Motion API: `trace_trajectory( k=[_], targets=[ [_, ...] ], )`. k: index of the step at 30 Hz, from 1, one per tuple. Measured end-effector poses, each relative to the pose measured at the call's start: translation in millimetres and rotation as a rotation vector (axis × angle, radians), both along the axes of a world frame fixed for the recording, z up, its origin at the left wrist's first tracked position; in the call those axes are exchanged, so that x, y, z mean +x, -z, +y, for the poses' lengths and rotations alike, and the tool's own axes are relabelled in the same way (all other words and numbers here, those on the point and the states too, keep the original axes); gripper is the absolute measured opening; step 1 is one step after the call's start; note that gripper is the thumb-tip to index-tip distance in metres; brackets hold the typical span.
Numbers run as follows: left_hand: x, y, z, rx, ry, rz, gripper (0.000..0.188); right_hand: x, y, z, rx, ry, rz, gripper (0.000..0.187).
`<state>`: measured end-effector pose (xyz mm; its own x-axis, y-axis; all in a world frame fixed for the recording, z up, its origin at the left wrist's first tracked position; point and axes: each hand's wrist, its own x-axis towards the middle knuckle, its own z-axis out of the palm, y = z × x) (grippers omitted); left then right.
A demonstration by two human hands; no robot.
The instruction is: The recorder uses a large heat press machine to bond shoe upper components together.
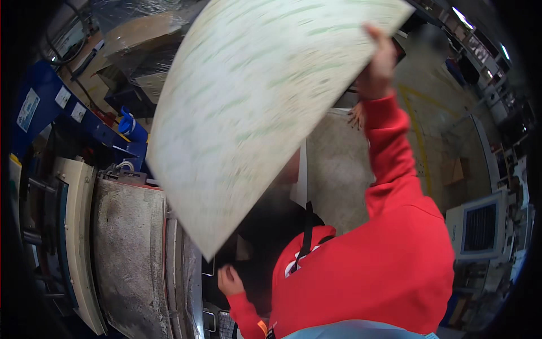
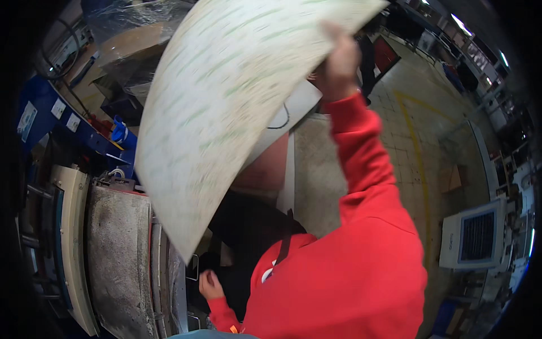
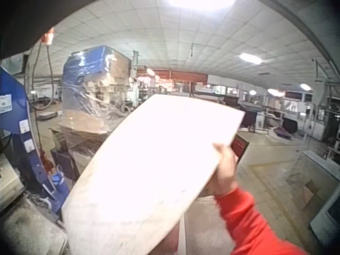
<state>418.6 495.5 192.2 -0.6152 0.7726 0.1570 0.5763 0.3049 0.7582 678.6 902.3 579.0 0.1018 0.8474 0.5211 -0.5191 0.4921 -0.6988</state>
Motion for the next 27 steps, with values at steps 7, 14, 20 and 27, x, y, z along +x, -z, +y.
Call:
trace_trajectory(
  k=[7, 14, 20, 27],
  targets=[
    [-29.0, 138.8, 81.7, -0.326, 0.182, -0.201, 0.036, 162.2, -74.2, -85.6, 0.2, 0.671, 0.021, 0.038],
    [-41.3, 192.6, 79.7, -0.477, 0.105, -0.559, 0.079, 221.2, -63.1, -120.2, 0.323, 1.172, 0.038, 0.035],
    [-30.5, 182.8, 83.2, -0.523, 0.121, -0.551, 0.077, 273.4, 66.1, -96.6, -0.263, 1.635, -0.321, 0.051],
    [-34.7, 172.6, 79.3, -0.569, 0.152, -0.517, 0.075, 260.0, 363.5, -161.8, -0.887, 1.343, -1.066, 0.051]
  ],
)
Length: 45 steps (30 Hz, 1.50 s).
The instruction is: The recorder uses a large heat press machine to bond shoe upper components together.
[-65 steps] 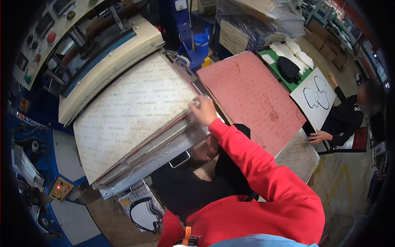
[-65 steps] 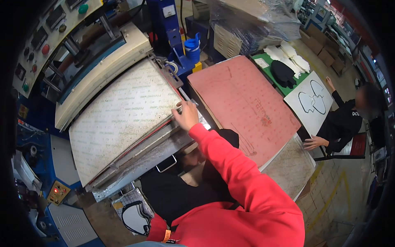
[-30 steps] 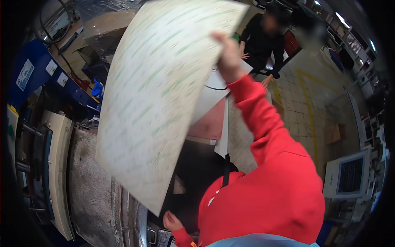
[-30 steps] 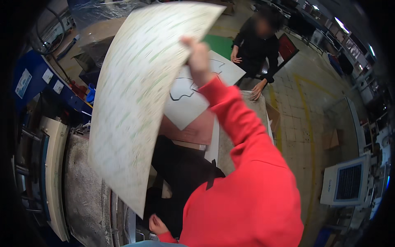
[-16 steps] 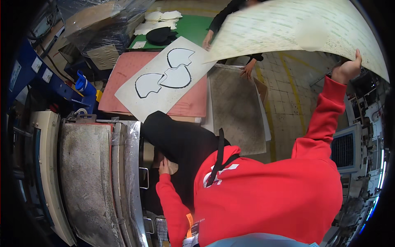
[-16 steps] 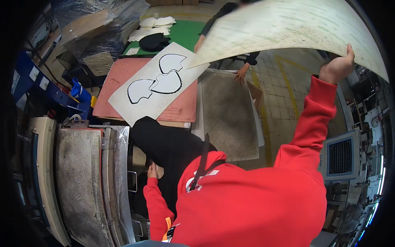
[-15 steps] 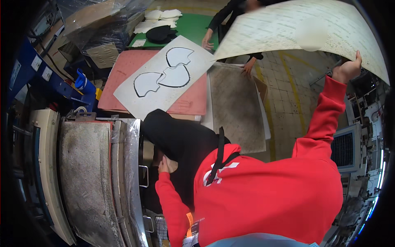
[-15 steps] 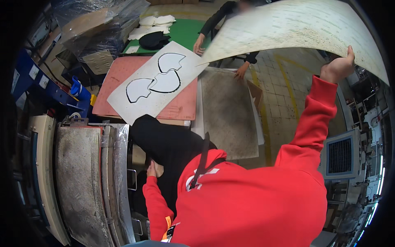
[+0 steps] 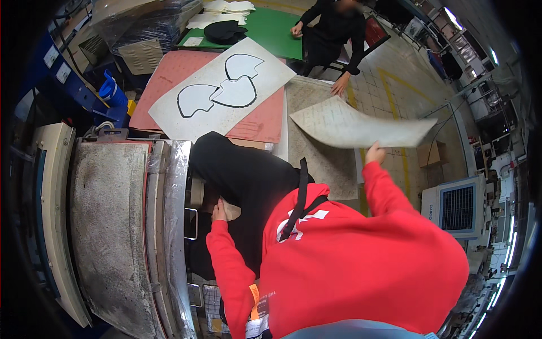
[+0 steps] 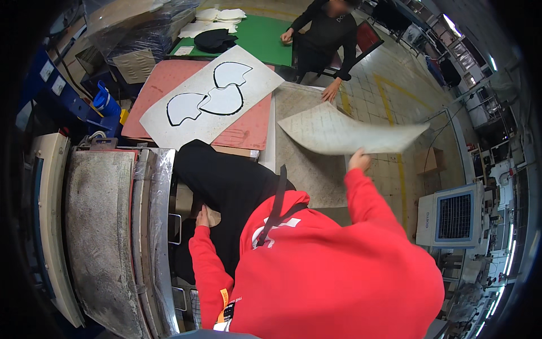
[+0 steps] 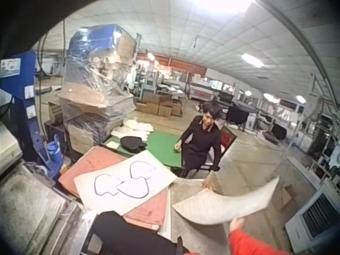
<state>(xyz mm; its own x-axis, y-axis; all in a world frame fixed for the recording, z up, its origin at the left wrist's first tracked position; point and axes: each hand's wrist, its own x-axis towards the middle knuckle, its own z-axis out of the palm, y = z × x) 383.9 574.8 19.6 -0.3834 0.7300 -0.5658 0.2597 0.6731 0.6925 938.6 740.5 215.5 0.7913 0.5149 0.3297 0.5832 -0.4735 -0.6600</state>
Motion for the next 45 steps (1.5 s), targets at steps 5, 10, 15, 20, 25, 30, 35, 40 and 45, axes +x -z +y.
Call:
trace_trajectory(
  k=[5, 10, 15, 20, 25, 30, 35, 40, 45],
  targets=[
    [2.1, -5.7, 0.8, -0.012, 0.003, 0.016, 0.076, -54.4, 100.7, -95.3, -0.281, -0.044, 0.319, 0.048],
    [-1.2, -4.0, -4.5, -0.022, -0.021, 0.007, 0.076, -82.5, 124.8, -90.9, -0.391, 0.109, 0.668, 0.054],
    [5.1, -7.2, 2.9, -0.036, 0.006, 0.023, 0.076, -89.5, 157.6, -43.0, -0.504, -0.135, 0.773, 0.052],
    [5.9, -24.8, -1.4, -0.059, -0.028, 0.021, 0.07, -93.6, 146.6, 3.3, -0.426, 0.051, 1.006, 0.049],
    [4.6, -31.5, -2.2, -0.034, -0.032, 0.002, 0.07, -99.0, 137.4, 28.9, -0.301, 0.022, 1.091, 0.046],
    [3.5, -36.3, -2.5, -0.048, -0.077, -0.011, 0.066, -119.1, 161.4, 38.1, -0.374, -0.122, 1.236, 0.056],
    [15.0, -47.0, 23.2, -0.055, -0.064, -0.014, 0.064, -83.0, 275.9, 5.2, -0.627, -0.183, 1.561, 0.073],
    [5.4, -33.7, -0.7, -0.104, -0.124, 0.013, 0.062, -169.3, 219.6, 21.5, -0.863, -0.592, 1.129, 0.064],
    [-0.1, -30.5, 2.3, -0.142, -0.173, -0.022, 0.063, -218.3, 177.6, 50.5, -0.986, -1.173, 0.477, 0.042]
  ],
)
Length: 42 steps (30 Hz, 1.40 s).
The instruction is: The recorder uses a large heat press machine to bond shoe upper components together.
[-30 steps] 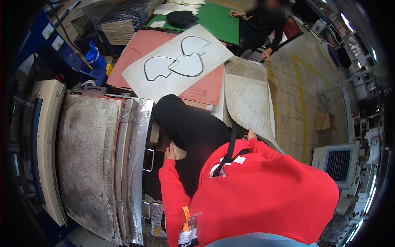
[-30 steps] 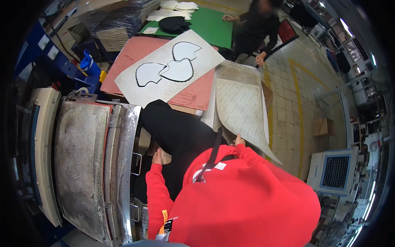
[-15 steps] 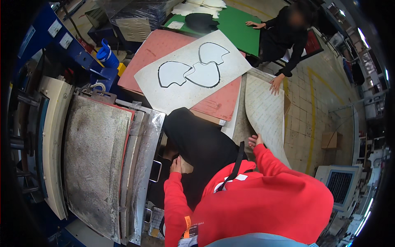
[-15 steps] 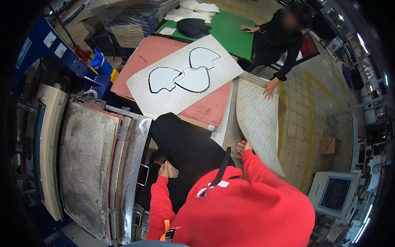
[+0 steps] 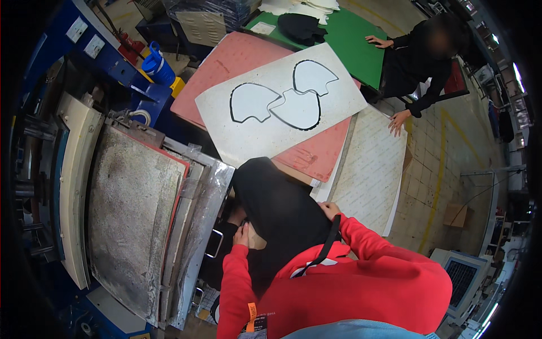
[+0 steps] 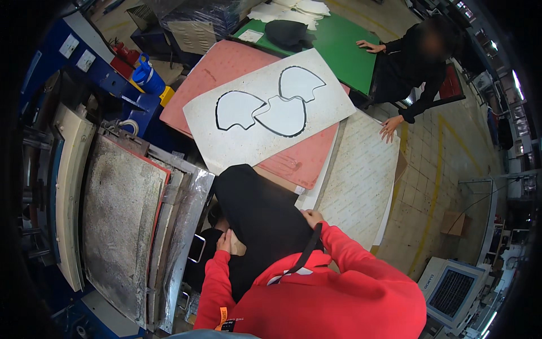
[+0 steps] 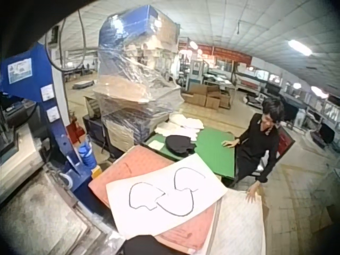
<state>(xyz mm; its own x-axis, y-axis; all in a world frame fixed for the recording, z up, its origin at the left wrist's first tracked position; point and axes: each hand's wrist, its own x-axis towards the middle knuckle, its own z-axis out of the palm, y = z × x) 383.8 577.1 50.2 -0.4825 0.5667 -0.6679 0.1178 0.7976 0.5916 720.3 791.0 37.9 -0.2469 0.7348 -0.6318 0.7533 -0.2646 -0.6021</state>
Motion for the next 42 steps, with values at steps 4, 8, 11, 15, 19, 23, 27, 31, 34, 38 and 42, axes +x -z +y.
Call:
trace_trajectory(
  k=[4, 8, 11, 15, 19, 23, 27, 31, 34, 38, 42],
  targets=[
    [1.6, 25.3, 4.1, 0.029, -0.071, 0.046, 0.064, -11.1, -7.2, 17.3, 0.038, -0.123, 0.087, 0.034],
    [3.9, 33.0, 9.6, 0.112, -0.096, 0.012, 0.057, -31.8, -14.8, 44.5, -0.157, 0.301, 0.394, 0.037],
    [-1.8, 38.8, -3.9, 0.139, -0.109, 0.024, 0.059, -90.5, -69.1, 54.4, 0.128, 0.044, 0.443, 0.044],
    [0.2, 28.1, -1.1, 0.129, -0.071, 0.045, 0.059, -134.3, -141.9, 41.7, 0.331, -0.316, 0.409, 0.061],
    [4.4, 26.2, -5.4, 0.127, -0.061, 0.126, 0.058, -156.6, -160.5, 19.5, 0.613, -0.504, 0.23, 0.068],
    [11.0, 18.3, -15.0, 0.152, -0.064, 0.125, 0.055, -161.6, -155.1, 13.9, 0.691, -0.549, 0.291, 0.066],
    [13.4, 10.8, -23.6, 0.171, -0.037, 0.185, 0.05, -166.8, -157.3, 19.6, 0.669, -0.571, 0.256, 0.07],
    [17.5, -0.1, -28.5, 0.317, -0.229, 0.121, 0.037, -179.9, -155.1, 31.1, 0.56, -0.579, 0.258, 0.074],
    [23.0, -18.7, -21.2, 0.392, -0.297, 0.094, 0.031, -185.6, -151.6, 39.9, 0.464, -0.572, 0.291, 0.078],
    [21.1, -50.7, 5.6, 0.515, -0.362, 0.093, 0.025, -187.4, -144.5, 43.2, 0.323, -0.574, 0.355, 0.084],
    [27.6, -135.0, 79.5, 0.7, -0.296, 0.256, 0.012, -173.5, -138.1, 70.1, 0.21, -0.542, 0.449, 0.072]
  ],
)
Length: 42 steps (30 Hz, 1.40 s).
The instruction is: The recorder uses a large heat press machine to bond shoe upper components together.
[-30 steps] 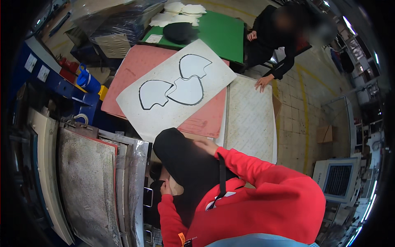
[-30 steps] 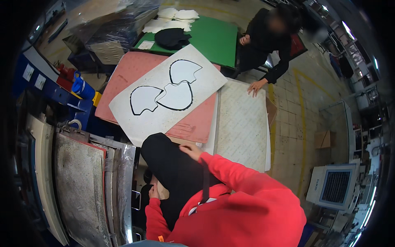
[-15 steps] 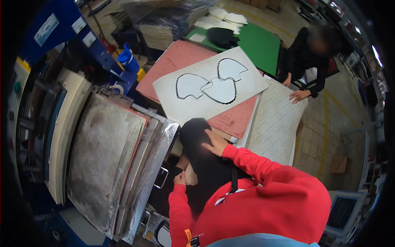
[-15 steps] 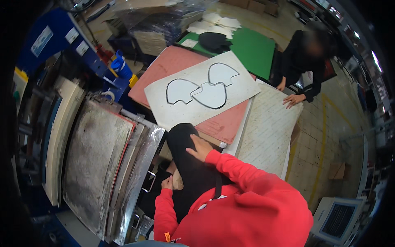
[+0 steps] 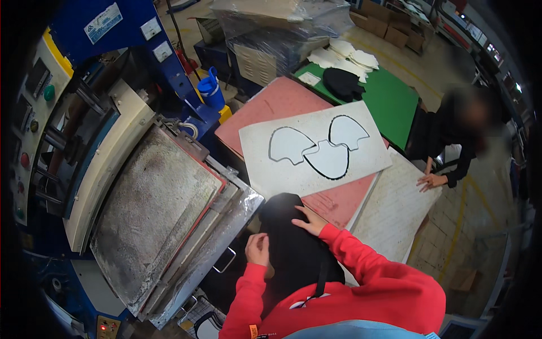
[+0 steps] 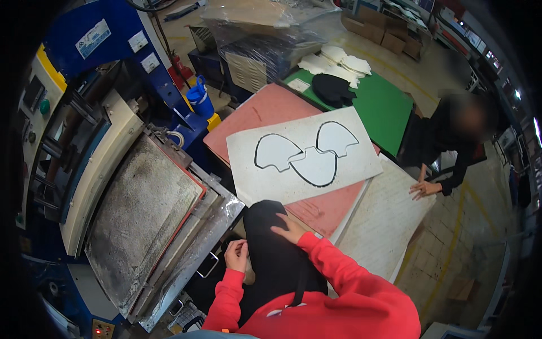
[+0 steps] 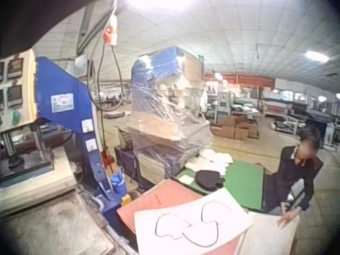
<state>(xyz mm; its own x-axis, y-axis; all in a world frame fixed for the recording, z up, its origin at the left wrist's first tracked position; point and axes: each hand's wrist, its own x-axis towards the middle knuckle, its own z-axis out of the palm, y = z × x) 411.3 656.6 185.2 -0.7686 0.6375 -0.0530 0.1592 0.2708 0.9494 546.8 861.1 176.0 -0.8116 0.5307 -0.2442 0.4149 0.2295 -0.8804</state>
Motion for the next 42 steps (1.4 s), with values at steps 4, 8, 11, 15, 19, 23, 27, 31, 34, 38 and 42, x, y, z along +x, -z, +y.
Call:
trace_trajectory(
  k=[4, 8, 11, 15, 19, 23, 27, 31, 34, 38, 42],
  targets=[
    [-9.2, -40.3, 64.4, 0.076, 0.174, 0.328, 0.023, 16.7, 30.6, 50.4, -0.328, 0.249, 0.008, 0.056],
    [-34.6, -22.2, 123.8, -0.08, 0.251, 0.492, 0.036, 47.7, 84.7, 123.7, -0.431, 0.538, -0.049, 0.051],
    [-71.7, -4.4, 151.9, -0.194, 0.212, 0.466, 0.039, 53.9, 110.8, 167.5, -0.476, 0.628, -0.105, 0.046],
    [-68.7, 52.6, 240.4, -0.167, 0.293, 0.171, 0.041, 180.0, 178.5, 264.5, -0.116, 0.919, 0.035, 0.038],
    [-104.6, 100.2, 264.7, -0.405, 0.083, -0.123, 0.053, 180.0, 177.3, 289.2, -0.091, 1.094, -0.101, 0.044],
    [-124.3, 119.8, 266.1, -0.714, -0.249, -0.158, 0.066, 154.6, 159.6, 303.3, -0.356, 1.282, -0.037, 0.043],
    [-125.3, 136.1, 283.7, -0.892, -0.523, -0.25, 0.077, 184.6, 146.5, 341.3, -0.425, 1.47, 0.068, 0.041],
    [-134.7, 163.8, 276.4, -0.971, -0.734, -0.298, 0.078, 174.1, 153.5, 347.1, -0.567, 1.529, 0.117, 0.048],
    [-139.4, 165.2, 271.2, -0.975, -0.729, -0.322, 0.07, 181.1, 161.8, 345.6, -0.644, 1.532, 0.197, 0.044],
    [-130.0, 151.7, 288.6, -0.988, -0.661, -0.238, 0.055, 220.9, 180.6, 361.1, -0.73, 1.548, 0.339, 0.041],
    [-147.3, 154.1, 268.9, -0.74, -0.653, -0.094, 0.046, 188.2, 167.8, 354.9, -0.759, 1.485, 0.367, 0.029]
  ],
)
